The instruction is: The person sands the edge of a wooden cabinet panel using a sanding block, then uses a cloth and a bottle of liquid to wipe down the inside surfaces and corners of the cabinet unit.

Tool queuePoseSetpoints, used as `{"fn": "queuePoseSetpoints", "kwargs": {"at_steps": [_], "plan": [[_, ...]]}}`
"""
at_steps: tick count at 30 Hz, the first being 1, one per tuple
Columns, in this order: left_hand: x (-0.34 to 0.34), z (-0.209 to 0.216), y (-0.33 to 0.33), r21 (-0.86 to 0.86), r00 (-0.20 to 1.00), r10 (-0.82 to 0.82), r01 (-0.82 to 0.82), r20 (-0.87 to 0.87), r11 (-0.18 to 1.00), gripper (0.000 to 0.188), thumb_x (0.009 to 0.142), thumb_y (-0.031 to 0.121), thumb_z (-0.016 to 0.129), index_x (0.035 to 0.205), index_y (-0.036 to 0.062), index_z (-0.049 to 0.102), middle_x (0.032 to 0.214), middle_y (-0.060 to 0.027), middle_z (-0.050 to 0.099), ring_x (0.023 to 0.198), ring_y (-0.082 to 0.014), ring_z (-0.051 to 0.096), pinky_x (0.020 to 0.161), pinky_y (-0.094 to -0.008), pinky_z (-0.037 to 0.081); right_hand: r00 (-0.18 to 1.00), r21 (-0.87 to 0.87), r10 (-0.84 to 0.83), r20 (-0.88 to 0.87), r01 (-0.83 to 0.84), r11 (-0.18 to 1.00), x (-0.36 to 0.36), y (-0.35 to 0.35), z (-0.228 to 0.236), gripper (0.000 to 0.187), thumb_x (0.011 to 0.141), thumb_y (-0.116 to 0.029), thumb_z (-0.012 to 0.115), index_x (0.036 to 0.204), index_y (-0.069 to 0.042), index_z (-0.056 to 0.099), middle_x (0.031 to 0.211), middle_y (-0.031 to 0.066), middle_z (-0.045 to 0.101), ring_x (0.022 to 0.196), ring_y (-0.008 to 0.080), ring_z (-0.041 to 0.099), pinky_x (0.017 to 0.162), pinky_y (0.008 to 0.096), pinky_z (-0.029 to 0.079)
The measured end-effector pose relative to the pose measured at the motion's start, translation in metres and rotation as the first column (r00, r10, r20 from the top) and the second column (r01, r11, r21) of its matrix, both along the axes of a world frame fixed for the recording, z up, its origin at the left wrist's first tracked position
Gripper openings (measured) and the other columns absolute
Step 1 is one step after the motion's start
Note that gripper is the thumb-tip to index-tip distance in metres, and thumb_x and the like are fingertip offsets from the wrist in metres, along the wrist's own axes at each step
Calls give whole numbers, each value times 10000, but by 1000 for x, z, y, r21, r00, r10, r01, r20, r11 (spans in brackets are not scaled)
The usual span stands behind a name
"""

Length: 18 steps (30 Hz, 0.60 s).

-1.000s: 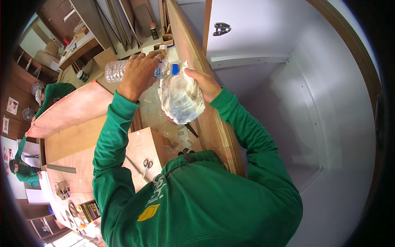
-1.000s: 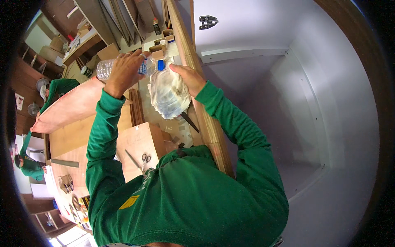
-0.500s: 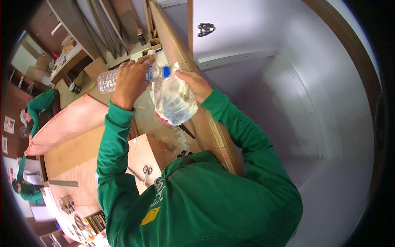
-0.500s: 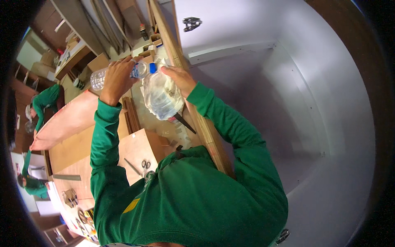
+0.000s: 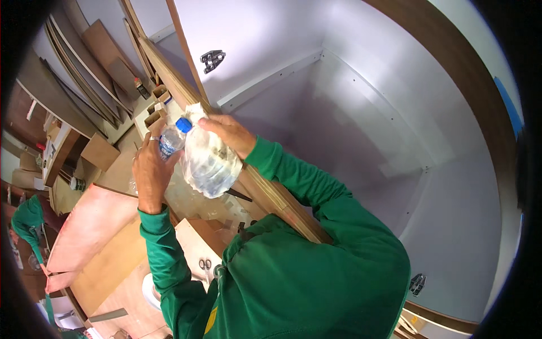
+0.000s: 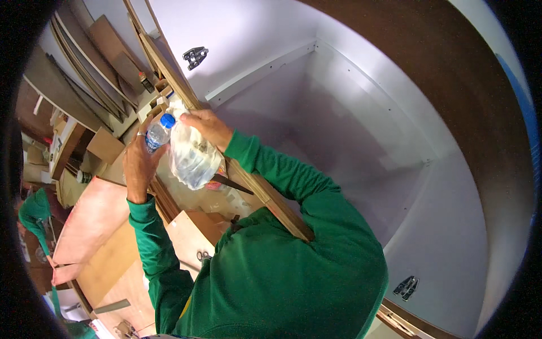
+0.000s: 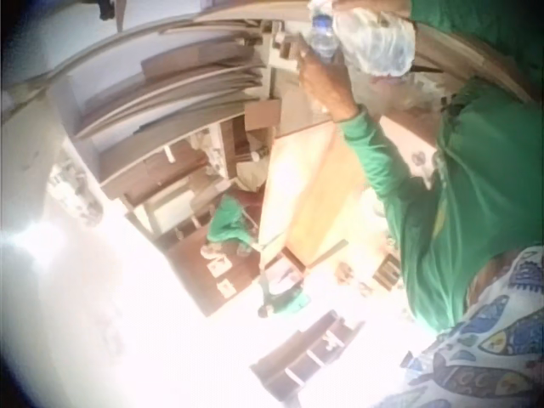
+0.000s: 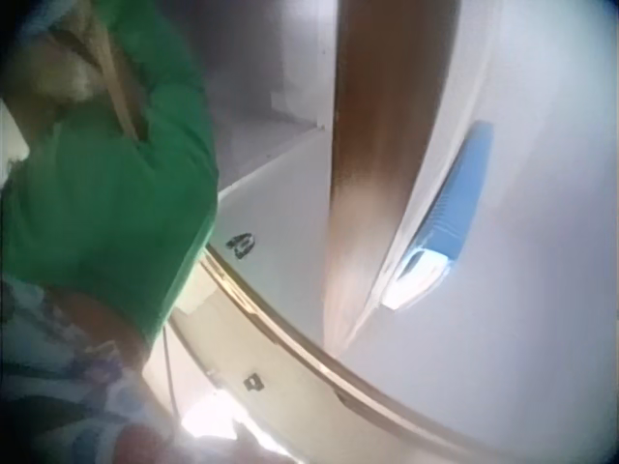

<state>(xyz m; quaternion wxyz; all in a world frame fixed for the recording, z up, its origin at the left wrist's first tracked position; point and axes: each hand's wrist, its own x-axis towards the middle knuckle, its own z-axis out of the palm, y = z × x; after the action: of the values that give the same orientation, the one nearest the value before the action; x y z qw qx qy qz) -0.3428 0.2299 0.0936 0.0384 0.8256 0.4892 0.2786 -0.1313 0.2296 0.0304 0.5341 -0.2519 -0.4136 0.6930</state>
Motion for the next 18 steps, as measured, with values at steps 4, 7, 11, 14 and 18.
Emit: {"fn": "queuePoseSetpoints", "kwargs": {"at_steps": [4,7,11,14,18], "plan": [[3,-27,3,-182,964,-72,122,257,976,753,724,126,829,1401,96,499,1202,-187,646,1035,-362,648,876,-411,514,985,-35,-149,84,152,988,34,12,-10,368,963,-293,631,1180,4,637,1079,94,688,922,149,673,803,304,560],[-6,-48,0,-249,915,-82,193,396,949,743,739,111,815,1406,74,491,1239,-189,636,1058,-330,650,897,-392,510,916,-33,-339,215,354,935,97,9,9,396,926,-307,682,1181,-6,648,1092,93,689,946,168,674,825,305,556],[-35,-70,-14,-477,764,69,326,641,816,765,783,150,815,1439,23,442,1174,-144,663,1013,-209,640,904,-329,499,493,286,-729,475,697,657,247,17,26,345,905,-273,696,1134,-17,658,1036,87,690,903,176,666,804,302,544],[-44,-82,-19,-498,750,103,324,654,804,775,790,156,822,1448,23,434,1143,-124,662,985,-182,628,897,-316,498,-38,585,-882,469,761,279,351,32,40,243,854,-254,710,898,-15,710,753,63,694,727,136,657,671,306,529],[-54,-103,-19,-531,721,166,314,672,787,780,783,163,832,1445,35,442,1143,-126,659,992,-183,626,890,-320,505,-710,832,-434,554,490,261,424,94,16,331,877,-348,619,1040,-79,723,957,155,723,901,348,687,824,451,538]]}}
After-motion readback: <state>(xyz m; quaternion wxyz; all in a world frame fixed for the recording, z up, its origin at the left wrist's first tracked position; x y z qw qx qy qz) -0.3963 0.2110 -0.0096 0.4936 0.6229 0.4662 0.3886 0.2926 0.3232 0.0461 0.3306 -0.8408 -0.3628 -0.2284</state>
